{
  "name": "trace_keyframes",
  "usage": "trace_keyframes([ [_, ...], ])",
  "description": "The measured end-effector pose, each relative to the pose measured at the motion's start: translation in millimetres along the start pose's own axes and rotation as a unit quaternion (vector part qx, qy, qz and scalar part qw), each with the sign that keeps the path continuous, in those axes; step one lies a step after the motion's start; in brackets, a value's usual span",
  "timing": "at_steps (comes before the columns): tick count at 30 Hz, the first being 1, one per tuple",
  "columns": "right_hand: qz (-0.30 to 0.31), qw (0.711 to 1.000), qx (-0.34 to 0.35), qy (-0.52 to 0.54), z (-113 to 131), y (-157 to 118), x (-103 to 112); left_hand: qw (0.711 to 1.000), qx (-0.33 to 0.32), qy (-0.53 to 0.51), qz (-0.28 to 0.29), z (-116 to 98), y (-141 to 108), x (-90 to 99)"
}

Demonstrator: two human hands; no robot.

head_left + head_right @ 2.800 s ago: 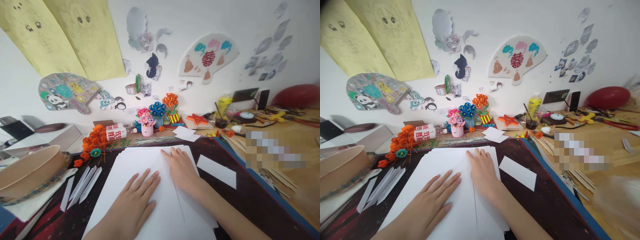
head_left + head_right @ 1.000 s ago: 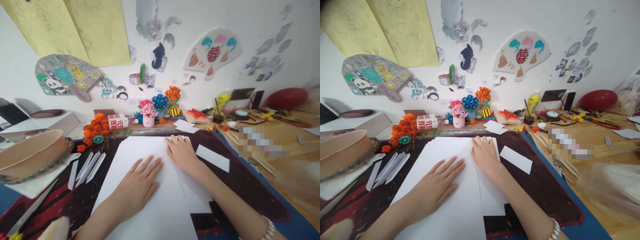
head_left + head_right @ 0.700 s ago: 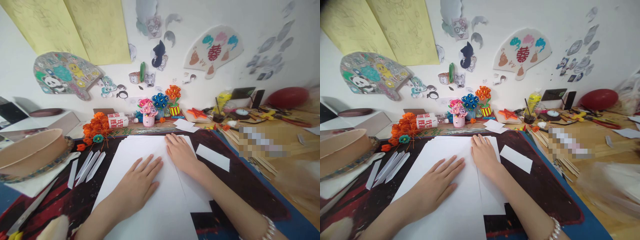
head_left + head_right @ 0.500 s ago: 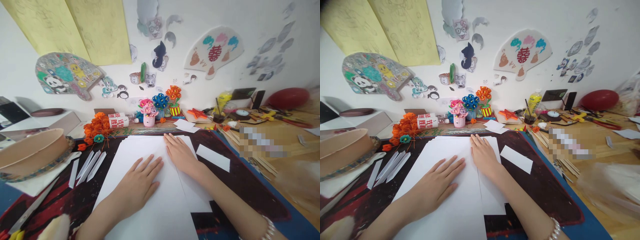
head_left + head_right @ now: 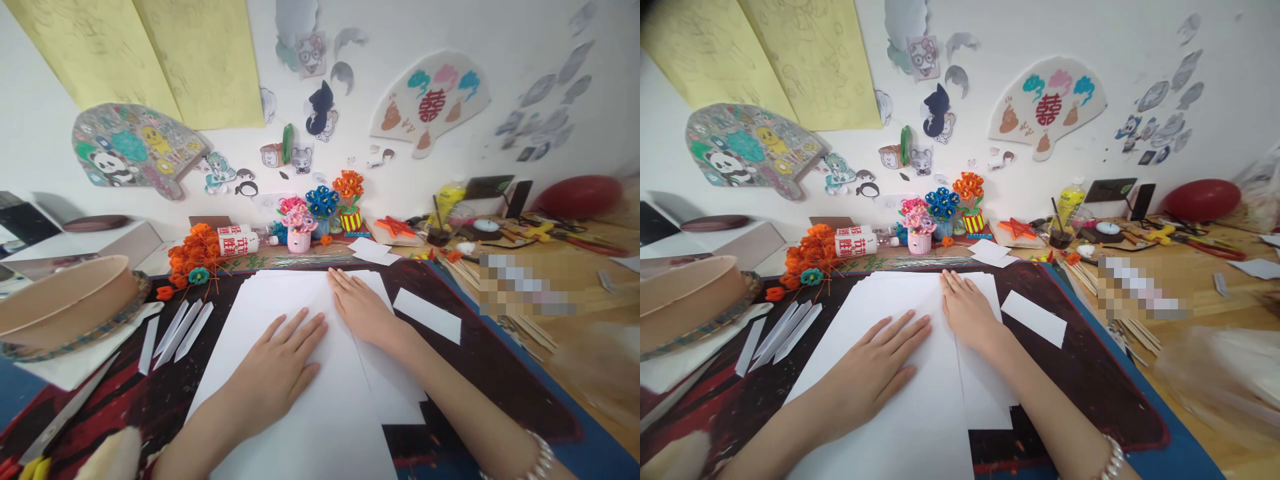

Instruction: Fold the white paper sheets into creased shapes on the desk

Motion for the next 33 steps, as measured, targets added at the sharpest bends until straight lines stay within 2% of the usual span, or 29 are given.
trace_keyframes([
  [10, 0.001, 0.999, 0.034, -0.002, 7.4, 0.5, -2.6, 0.999, -0.016, 0.000, -0.050, -1.3, -1.0, 4.1],
  [20, 0.000, 1.000, 0.004, 0.022, 9.3, -5.8, -0.7, 0.998, -0.020, 0.011, -0.060, -3.3, -2.0, 4.6],
  [33, 0.015, 1.000, 0.004, 0.026, 8.0, -7.1, -1.8, 0.998, -0.015, 0.016, -0.061, -3.8, -2.1, 3.7],
])
Point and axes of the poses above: each hand's wrist, its own y-axis towards the middle knuckle, its own x-axis out of the back of the hand, z = x × y, the point moved 8 cm from there along y, towards the middle knuckle, and after that the axes turned 11 degrees about -z, right-handed, at the moved point
